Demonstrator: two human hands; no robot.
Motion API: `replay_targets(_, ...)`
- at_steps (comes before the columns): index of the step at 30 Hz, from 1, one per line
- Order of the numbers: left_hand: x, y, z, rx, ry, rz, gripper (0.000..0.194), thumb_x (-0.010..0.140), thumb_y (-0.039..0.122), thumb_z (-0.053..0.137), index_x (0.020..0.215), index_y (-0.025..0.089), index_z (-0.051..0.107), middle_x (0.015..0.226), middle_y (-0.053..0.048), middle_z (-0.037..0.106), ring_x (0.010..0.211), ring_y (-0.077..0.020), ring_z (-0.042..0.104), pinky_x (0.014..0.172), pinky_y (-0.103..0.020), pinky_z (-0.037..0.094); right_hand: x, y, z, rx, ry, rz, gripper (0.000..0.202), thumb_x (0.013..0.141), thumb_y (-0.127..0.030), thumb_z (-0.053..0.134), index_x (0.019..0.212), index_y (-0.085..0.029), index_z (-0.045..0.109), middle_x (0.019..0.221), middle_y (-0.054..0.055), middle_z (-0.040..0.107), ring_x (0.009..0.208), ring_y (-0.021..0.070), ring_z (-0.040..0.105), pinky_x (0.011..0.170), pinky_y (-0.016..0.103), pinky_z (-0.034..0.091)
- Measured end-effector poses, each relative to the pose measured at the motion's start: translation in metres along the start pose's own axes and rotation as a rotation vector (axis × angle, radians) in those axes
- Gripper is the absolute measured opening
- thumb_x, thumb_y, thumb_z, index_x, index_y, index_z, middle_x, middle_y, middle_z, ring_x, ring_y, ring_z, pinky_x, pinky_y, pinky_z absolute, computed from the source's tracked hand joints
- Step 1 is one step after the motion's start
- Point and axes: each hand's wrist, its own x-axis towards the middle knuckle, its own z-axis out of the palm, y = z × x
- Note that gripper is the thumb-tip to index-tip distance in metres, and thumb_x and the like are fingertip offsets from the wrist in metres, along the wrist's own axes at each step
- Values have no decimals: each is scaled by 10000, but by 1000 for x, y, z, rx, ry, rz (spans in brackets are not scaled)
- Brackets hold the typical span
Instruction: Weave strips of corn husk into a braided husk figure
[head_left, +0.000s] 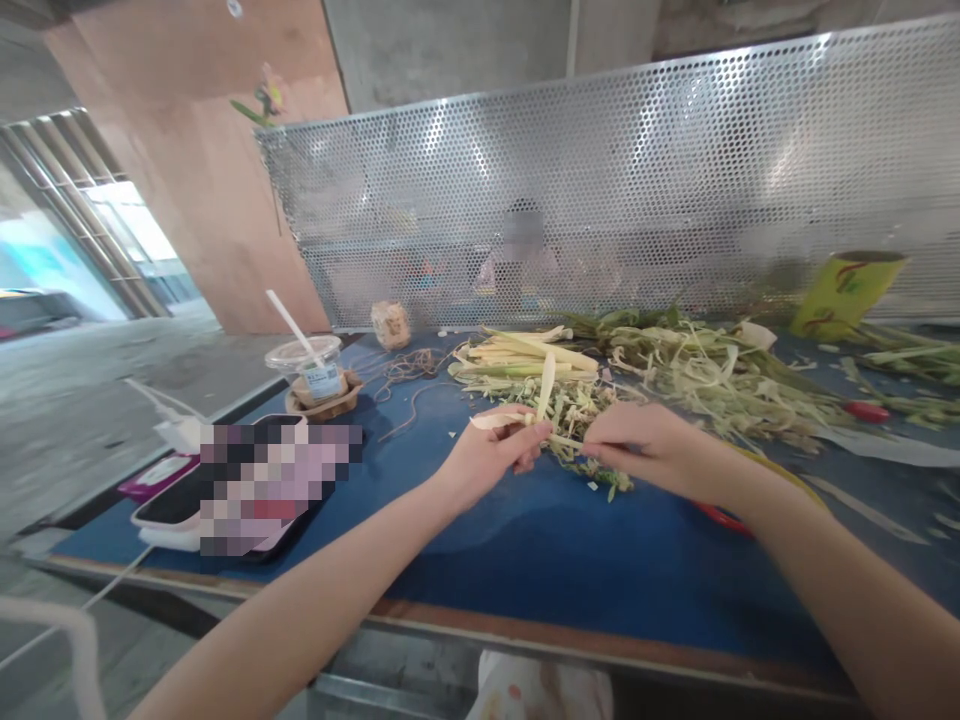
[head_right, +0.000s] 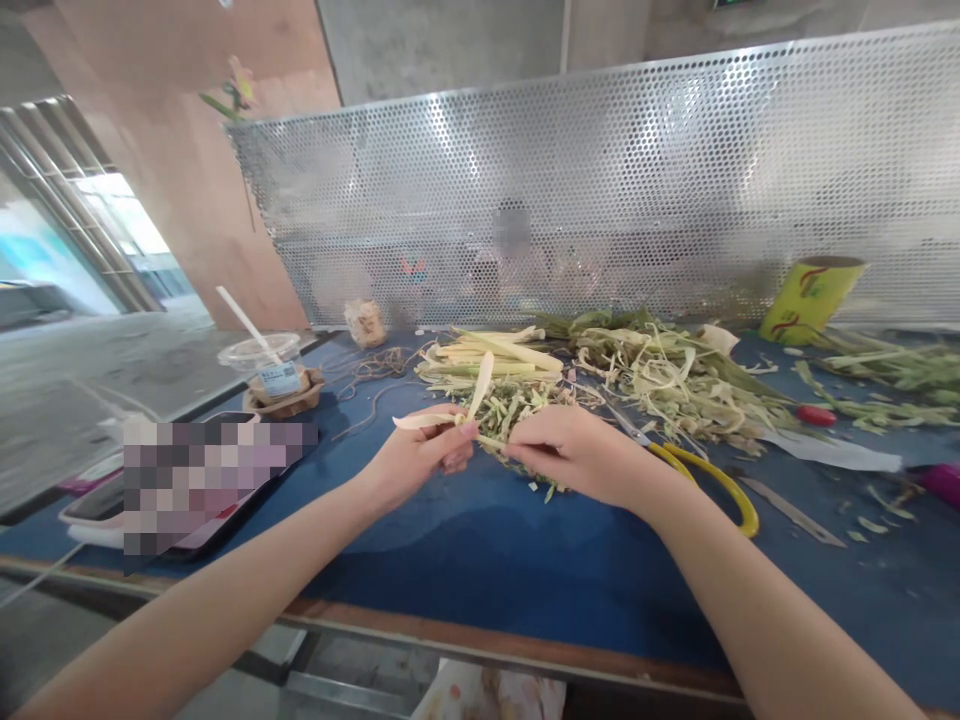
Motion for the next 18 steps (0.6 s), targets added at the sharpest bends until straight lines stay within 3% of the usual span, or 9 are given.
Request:
replay_targets(5,-1,2,-4,73,-36,26,261,737,394,566,694,144,505,473,59,437,438,-57,378,453,-210,304,0,-4,-3,135,-52,140,278,858,-350,382,726,-210,582,634,15,563,608,144,511,608,256,394)
replay_targets(10,-3,5,1,104,-161,-66,367,804,427,433,602,127,494,514,27,464,447,-51,385,457,-210,294,4,-11,12,288,39,335,282,797,-410,483,965,-202,573,721,25,592,610,148,504,562,260,406)
replay_targets(13,-5,6,4,35,-159,-126,180,763,312,525,824,144,495,561,42,488,492,-53,425,488,-195,315,8,-12,22,371,101,369,363,773,-383,521,1090,-209,552,716,16,603,590,143,494,532,255,400)
replay_targets(15,-7,6,3,-22,-144,-149,273,751,240,544,970,189,390,600,52,518,537,-61,469,519,-192,339,10,-11,25,373,141,377,386,753,-380,550,1104,-219,560,689,5,596,568,137,483,518,253,398)
replay_targets(18,-8,5,0,-13,-174,-128,319,774,223,530,954,216,266,630,46,558,534,-58,477,518,-194,342,9,-8,25,327,188,325,287,753,-376,559,984,-228,643,623,-2,566,550,134,472,509,250,393)
